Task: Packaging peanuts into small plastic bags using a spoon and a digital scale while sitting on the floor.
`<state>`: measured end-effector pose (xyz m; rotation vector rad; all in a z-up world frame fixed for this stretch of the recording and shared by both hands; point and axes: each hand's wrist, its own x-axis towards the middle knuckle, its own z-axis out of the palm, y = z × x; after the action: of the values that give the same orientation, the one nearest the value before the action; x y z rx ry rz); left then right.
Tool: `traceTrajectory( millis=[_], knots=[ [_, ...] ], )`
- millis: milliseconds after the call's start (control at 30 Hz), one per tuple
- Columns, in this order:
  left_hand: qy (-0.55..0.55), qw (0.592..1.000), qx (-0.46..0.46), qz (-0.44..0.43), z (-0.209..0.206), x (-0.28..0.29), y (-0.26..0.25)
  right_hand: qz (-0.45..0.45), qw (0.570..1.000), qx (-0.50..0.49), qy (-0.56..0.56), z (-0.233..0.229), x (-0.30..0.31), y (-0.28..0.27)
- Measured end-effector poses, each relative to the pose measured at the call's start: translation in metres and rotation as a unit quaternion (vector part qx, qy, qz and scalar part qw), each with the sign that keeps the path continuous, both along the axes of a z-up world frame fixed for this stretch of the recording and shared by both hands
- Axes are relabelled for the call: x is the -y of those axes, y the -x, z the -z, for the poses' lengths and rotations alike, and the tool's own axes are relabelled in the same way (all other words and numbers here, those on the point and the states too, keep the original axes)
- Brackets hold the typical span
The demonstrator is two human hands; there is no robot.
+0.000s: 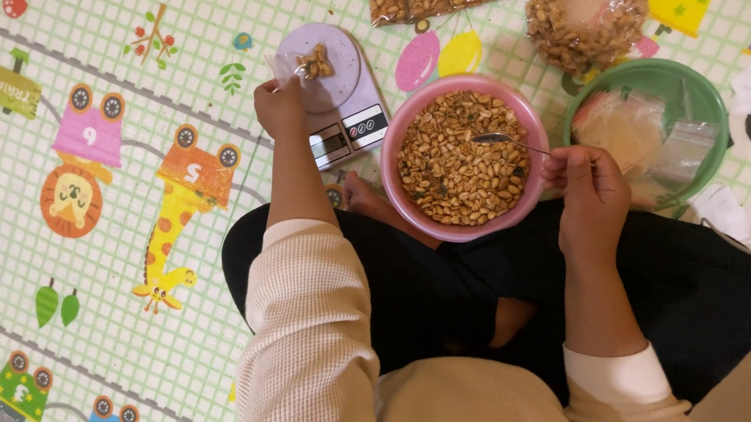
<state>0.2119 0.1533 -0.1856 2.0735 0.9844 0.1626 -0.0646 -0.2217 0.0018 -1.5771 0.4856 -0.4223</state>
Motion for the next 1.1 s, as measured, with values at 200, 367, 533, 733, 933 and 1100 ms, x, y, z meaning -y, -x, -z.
traceTrajectory(
  millis=[200,367,533,733,933,1100],
  knots=[
    [-0.062,0.992,0.093,0.060,0.004,0.011,-0.006,0.022,1.000,-0.003,-0.015,0.004,0.005,-0.005],
    [0.156,0.923,0.295,0.194,-0.127,0.067,0.033,0.019,0.995,-0.062,-0.070,-0.013,0.006,-0.011],
    [0.338,0.834,0.325,0.290,-0.196,0.095,0.074,0.045,0.994,-0.086,-0.057,0.000,0.017,-0.014],
    [0.597,0.708,0.250,0.283,-0.255,0.124,0.153,0.045,0.990,-0.124,0.052,0.009,0.024,-0.006],
    [0.565,0.727,0.152,0.359,-0.222,0.131,0.209,0.047,0.965,-0.116,0.231,0.037,0.036,-0.002],
    [0.489,0.772,0.159,0.372,-0.178,0.144,0.219,0.052,0.950,-0.120,0.283,0.035,0.029,-0.003]
  ],
)
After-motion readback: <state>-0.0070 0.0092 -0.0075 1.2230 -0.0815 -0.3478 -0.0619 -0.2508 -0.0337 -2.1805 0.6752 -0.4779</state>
